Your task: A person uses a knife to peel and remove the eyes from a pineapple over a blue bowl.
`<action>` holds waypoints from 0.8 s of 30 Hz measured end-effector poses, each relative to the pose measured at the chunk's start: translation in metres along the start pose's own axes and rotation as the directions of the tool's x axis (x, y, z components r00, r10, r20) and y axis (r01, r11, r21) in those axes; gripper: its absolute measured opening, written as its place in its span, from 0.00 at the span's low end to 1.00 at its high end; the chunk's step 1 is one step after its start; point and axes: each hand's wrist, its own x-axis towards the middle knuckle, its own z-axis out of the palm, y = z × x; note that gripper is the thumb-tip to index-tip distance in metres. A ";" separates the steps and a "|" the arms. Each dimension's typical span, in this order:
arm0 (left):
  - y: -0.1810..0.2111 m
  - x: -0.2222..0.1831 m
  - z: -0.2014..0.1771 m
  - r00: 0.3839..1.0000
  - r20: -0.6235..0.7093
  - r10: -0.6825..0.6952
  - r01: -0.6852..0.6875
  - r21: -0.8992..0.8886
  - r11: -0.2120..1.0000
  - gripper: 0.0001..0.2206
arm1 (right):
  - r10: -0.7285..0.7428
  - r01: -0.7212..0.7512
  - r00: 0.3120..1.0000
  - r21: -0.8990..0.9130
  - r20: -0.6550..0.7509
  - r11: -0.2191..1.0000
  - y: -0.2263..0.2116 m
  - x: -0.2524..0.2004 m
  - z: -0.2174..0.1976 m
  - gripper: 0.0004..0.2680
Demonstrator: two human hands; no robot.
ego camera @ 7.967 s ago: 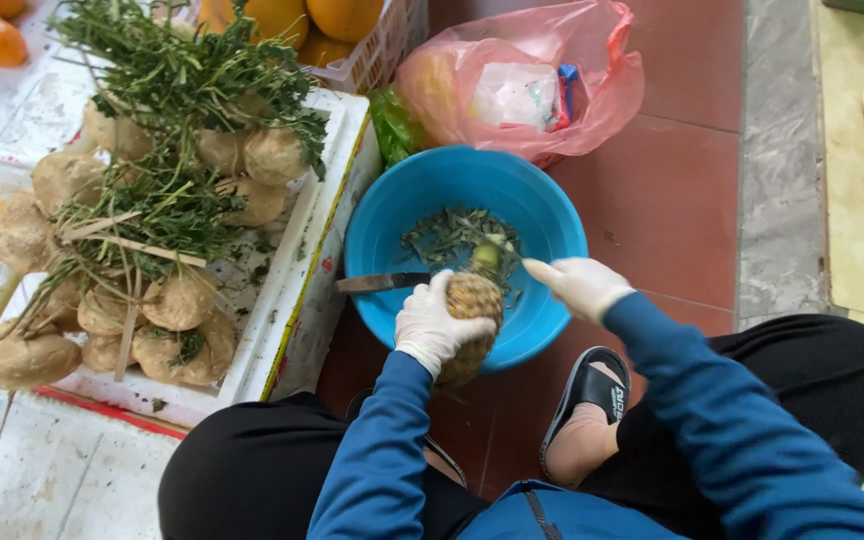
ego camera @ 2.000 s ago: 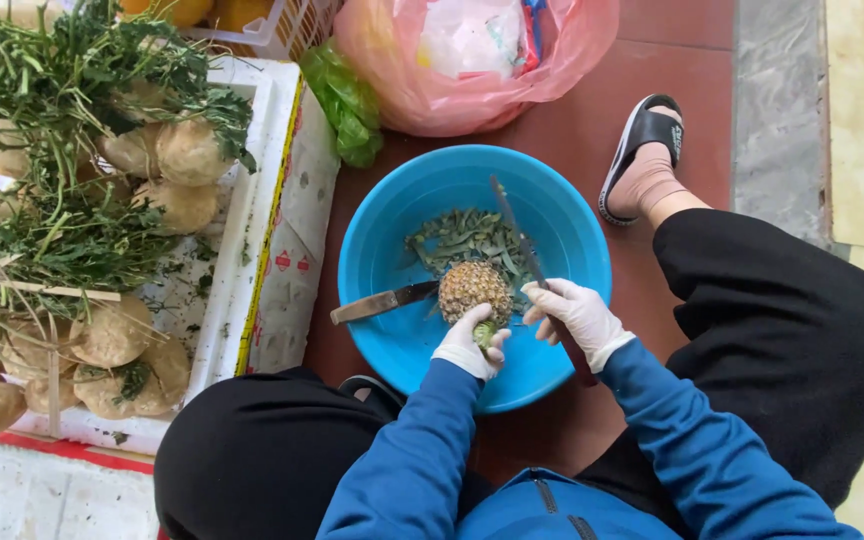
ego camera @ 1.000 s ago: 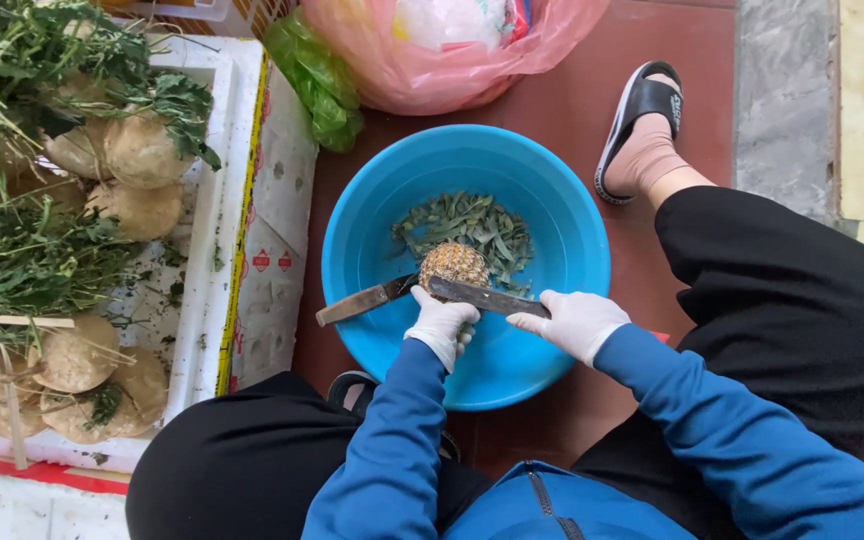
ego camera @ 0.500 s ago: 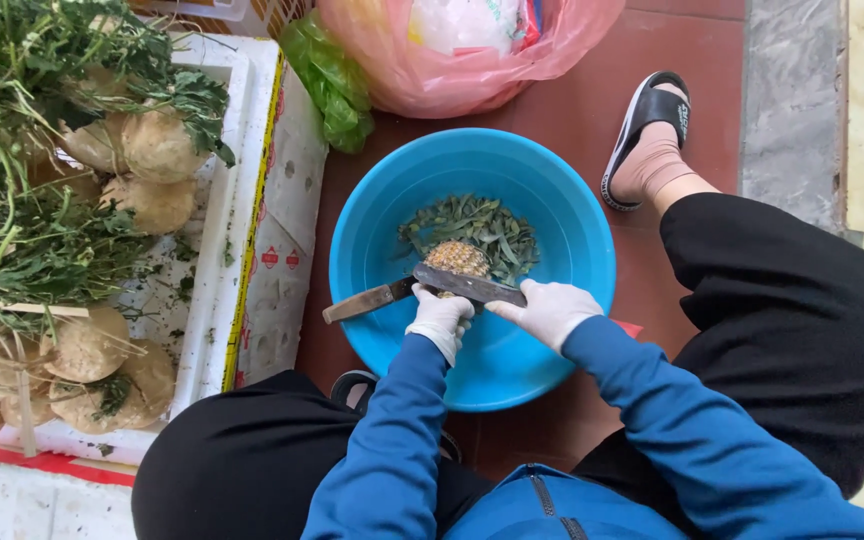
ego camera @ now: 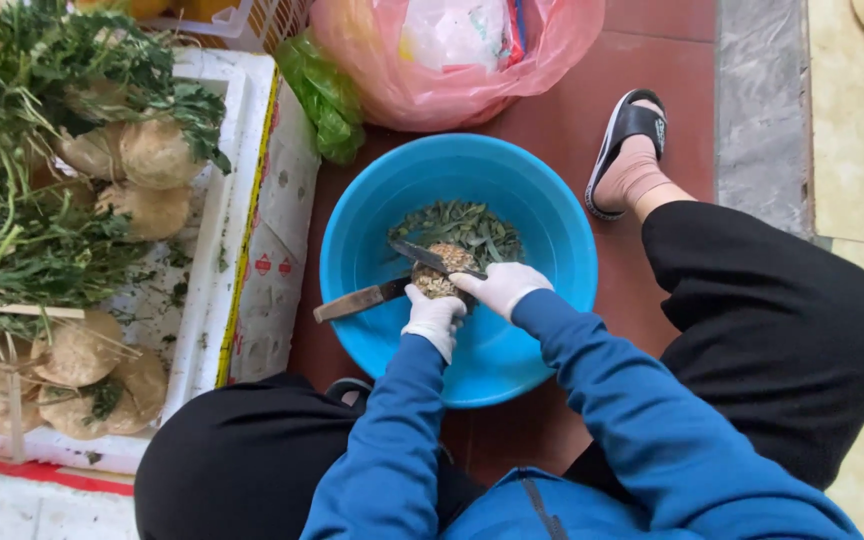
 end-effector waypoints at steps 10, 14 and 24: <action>0.023 -0.029 -0.019 0.994 0.079 -0.081 0.077 0.053 0.996 0.52 | 0.043 -0.043 0.999 -0.018 0.013 0.999 0.020 -0.019 -0.007 0.32; 0.008 -0.019 -0.018 0.997 0.078 -0.011 0.004 0.090 0.996 0.55 | 0.031 -0.038 0.996 0.076 0.088 0.996 0.011 0.008 -0.011 0.39; 0.015 -0.017 -0.035 0.991 0.096 -0.095 0.083 0.123 0.989 0.54 | 0.060 -0.065 0.988 0.035 0.141 0.997 0.030 -0.029 -0.009 0.32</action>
